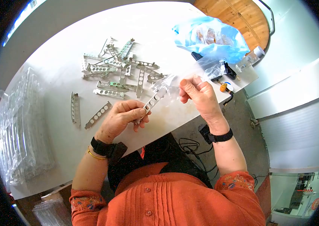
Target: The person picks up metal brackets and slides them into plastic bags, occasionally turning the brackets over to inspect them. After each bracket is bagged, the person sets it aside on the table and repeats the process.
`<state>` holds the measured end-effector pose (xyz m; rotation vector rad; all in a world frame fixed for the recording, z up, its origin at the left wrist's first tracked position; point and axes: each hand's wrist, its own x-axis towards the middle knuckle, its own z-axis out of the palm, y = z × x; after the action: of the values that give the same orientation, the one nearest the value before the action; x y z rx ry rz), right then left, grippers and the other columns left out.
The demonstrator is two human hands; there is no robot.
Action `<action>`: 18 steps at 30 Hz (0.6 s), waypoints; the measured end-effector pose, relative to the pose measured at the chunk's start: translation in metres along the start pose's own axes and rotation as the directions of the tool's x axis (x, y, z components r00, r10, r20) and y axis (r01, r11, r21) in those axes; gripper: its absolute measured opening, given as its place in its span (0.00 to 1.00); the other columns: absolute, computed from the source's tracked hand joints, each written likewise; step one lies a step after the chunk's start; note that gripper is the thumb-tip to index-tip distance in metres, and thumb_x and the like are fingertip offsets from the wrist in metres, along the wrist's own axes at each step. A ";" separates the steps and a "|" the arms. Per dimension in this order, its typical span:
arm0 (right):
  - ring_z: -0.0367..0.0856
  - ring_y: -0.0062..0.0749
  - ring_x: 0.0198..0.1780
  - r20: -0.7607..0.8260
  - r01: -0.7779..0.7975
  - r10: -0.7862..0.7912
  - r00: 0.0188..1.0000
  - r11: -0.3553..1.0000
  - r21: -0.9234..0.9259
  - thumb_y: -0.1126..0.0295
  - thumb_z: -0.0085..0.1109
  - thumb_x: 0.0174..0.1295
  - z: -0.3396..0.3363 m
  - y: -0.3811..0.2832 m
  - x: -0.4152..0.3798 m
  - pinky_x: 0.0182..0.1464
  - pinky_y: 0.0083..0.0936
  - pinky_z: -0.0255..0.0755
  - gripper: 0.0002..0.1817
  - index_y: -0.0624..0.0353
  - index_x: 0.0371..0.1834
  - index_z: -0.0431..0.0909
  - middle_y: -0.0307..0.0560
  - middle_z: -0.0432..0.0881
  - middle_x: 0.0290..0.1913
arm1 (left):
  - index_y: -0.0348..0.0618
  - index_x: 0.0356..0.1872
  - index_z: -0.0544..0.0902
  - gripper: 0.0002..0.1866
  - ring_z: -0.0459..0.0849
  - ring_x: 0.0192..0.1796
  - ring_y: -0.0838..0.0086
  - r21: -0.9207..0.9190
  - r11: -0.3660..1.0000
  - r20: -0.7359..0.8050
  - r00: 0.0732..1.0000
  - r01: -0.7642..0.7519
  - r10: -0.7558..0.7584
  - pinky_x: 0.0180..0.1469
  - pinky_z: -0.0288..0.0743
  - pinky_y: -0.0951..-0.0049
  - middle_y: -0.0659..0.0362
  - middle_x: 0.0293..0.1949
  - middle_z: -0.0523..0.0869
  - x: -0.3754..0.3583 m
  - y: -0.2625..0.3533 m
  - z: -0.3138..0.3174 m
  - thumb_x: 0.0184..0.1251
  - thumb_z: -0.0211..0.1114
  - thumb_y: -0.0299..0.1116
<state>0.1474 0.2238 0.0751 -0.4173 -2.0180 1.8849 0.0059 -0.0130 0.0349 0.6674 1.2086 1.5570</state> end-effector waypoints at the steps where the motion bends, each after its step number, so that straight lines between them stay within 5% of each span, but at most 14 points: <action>1: 0.79 0.19 0.29 0.025 -0.019 0.019 1.000 1.000 -0.005 0.56 0.62 0.71 0.001 0.000 -0.001 0.35 0.18 0.75 0.15 0.58 0.38 0.80 0.36 0.82 0.29 | 0.37 0.44 0.86 0.11 0.83 0.31 0.80 0.003 1.000 0.009 1.000 0.006 -0.006 0.31 0.76 0.79 0.61 0.32 0.87 0.000 0.000 0.000 0.75 0.63 0.36; 13: 0.82 0.24 0.37 0.189 -0.167 0.171 0.967 0.985 -0.038 0.59 0.66 0.69 0.034 0.002 -0.008 0.41 0.22 0.76 0.17 0.63 0.47 0.79 0.42 0.84 0.36 | 0.36 0.41 0.83 0.12 0.82 0.33 0.81 0.048 0.999 0.019 1.000 -0.011 0.010 0.34 0.79 0.78 0.61 0.33 0.86 0.005 -0.010 0.000 0.75 0.62 0.36; 18: 0.79 0.21 0.34 0.253 -0.228 0.229 0.940 0.973 -0.035 0.68 0.64 0.69 0.046 0.005 -0.009 0.38 0.21 0.75 0.11 0.65 0.46 0.79 0.40 0.82 0.35 | 0.35 0.43 0.80 0.12 0.83 0.34 0.79 0.036 0.999 0.019 0.999 -0.027 0.026 0.36 0.80 0.76 0.59 0.34 0.85 0.009 -0.014 0.002 0.76 0.62 0.37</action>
<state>0.1353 0.1788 0.0675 -0.4468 -2.2217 2.1703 0.0096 -0.0046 0.0214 0.7224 1.2205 1.5508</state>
